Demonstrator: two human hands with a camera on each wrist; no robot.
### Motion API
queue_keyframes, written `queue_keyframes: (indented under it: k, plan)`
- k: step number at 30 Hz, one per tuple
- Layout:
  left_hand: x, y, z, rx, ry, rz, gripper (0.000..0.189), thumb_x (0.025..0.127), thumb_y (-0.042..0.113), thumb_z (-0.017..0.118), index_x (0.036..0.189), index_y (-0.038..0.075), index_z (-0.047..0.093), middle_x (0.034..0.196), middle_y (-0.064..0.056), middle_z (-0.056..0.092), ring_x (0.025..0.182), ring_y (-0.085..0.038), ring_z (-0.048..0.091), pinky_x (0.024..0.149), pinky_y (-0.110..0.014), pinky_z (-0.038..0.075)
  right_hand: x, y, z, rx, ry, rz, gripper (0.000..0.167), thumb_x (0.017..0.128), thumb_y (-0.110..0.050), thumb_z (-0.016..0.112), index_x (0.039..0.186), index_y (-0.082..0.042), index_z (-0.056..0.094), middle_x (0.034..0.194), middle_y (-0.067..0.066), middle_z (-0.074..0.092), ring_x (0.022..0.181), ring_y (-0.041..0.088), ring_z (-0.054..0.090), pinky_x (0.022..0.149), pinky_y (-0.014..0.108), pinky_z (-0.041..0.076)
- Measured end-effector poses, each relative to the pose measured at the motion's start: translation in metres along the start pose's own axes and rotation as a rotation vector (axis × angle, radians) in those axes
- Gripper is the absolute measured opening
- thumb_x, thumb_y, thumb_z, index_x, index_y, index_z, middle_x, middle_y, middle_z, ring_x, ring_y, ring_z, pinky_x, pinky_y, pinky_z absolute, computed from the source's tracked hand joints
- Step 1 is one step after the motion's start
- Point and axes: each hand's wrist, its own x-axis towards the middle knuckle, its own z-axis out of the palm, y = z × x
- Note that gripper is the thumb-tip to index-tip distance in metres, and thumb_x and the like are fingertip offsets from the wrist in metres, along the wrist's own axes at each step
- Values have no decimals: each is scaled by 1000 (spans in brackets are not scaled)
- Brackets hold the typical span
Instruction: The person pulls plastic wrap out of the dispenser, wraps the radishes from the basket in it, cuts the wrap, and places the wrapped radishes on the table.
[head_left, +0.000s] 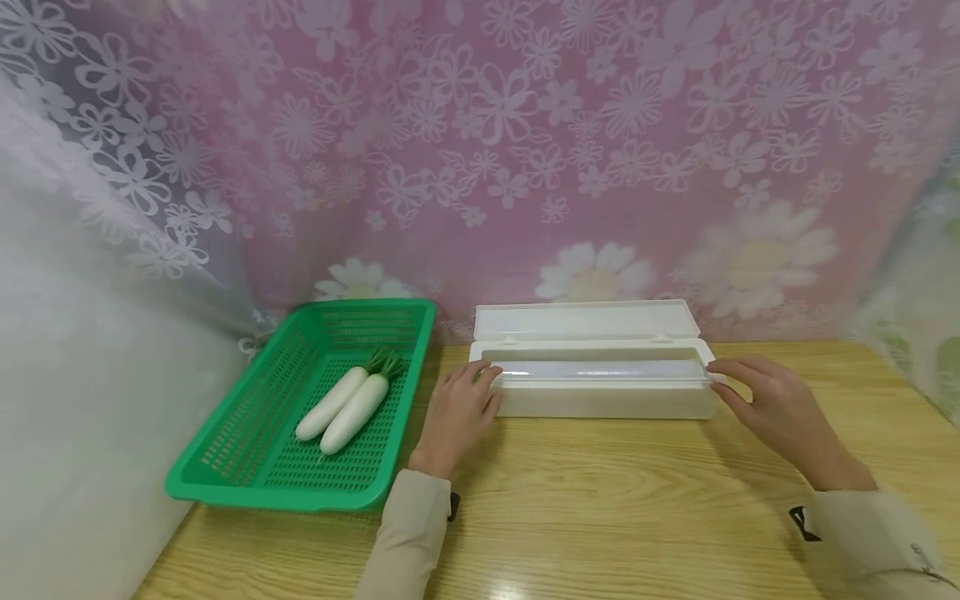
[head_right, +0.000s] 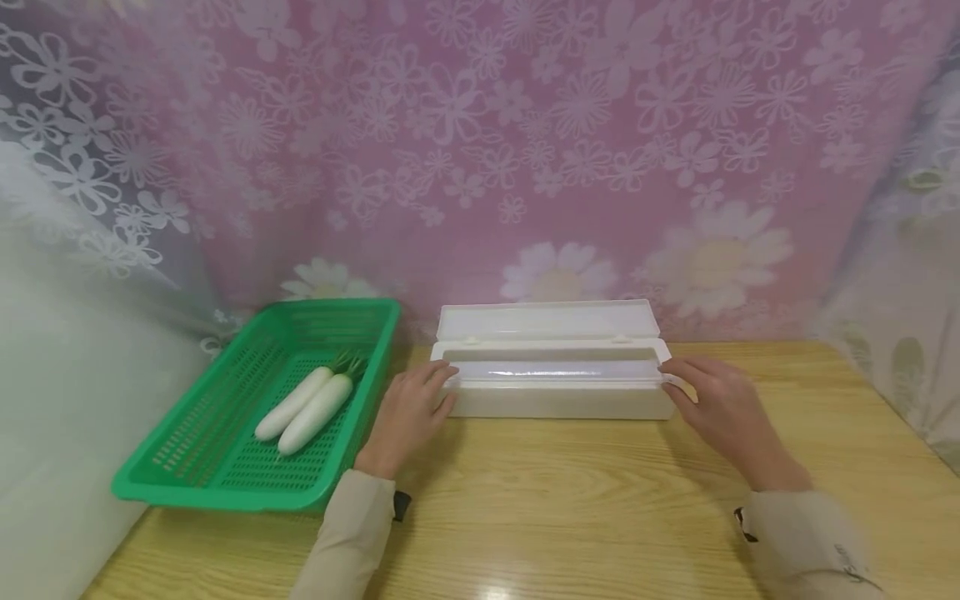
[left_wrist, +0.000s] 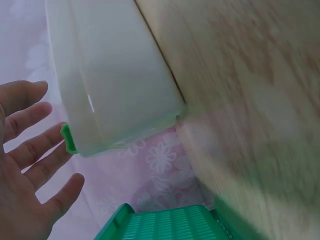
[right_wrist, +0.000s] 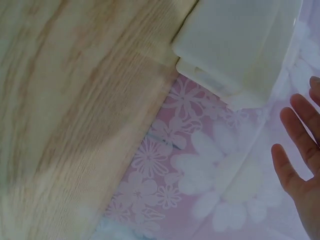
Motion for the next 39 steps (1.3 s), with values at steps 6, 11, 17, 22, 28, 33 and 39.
queue_keyframes:
  k: [6, 11, 17, 22, 28, 33, 39]
  plan:
    - [3, -4, 5, 0, -10, 18, 30, 92, 16, 76, 120, 6, 70, 123, -13, 68, 115, -32, 64, 96, -50, 51, 3, 1, 5, -16, -11, -42, 71, 106, -56, 37, 98, 3, 75, 96, 18, 73, 83, 36, 68, 67, 42, 49]
    - [4, -5, 2, -27, -21, 27, 28, 92, 12, 76, 119, 5, 71, 123, -14, 68, 114, -32, 64, 98, -51, 49, 7, 3, 7, -11, -40, -87, 68, 107, -54, 36, 100, 3, 74, 96, 18, 72, 81, 37, 68, 64, 50, 52]
    - [8, -3, 1, -12, -15, 70, 25, 92, 11, 75, 116, 4, 72, 118, -12, 70, 111, -28, 66, 95, -49, 51, 9, 5, 10, 13, -104, -92, 57, 107, -45, 44, 102, 3, 74, 94, 18, 72, 78, 37, 68, 62, 52, 54]
    - [12, -2, 2, 6, -15, 106, 21, 92, 7, 74, 113, 4, 73, 114, -10, 72, 107, -27, 67, 94, -47, 52, 9, 4, 9, 18, -157, -37, 27, 76, 7, 82, 102, 3, 74, 92, 18, 72, 79, 37, 67, 63, 53, 54]
    - [11, -9, 3, 25, -48, 158, 16, 94, 2, 70, 109, 5, 73, 108, -8, 72, 102, -26, 69, 89, -44, 54, 13, 5, 10, 24, -180, -8, 36, 65, 15, 84, 97, 2, 76, 89, 14, 73, 76, 33, 68, 63, 49, 55]
    - [12, -13, 3, -9, -67, 168, 15, 97, 3, 68, 111, 5, 74, 109, -9, 74, 101, -26, 70, 86, -44, 55, 15, 7, 12, 31, -172, 10, 33, 64, 16, 85, 92, 1, 75, 84, 11, 73, 69, 28, 67, 58, 44, 54]
    - [18, -15, 4, -83, -82, 127, 19, 91, -4, 72, 107, 6, 76, 103, -9, 75, 92, -27, 71, 79, -44, 56, 15, 10, 19, 48, -142, 5, 35, 63, 20, 84, 90, 0, 74, 81, 11, 71, 65, 25, 63, 55, 40, 51]
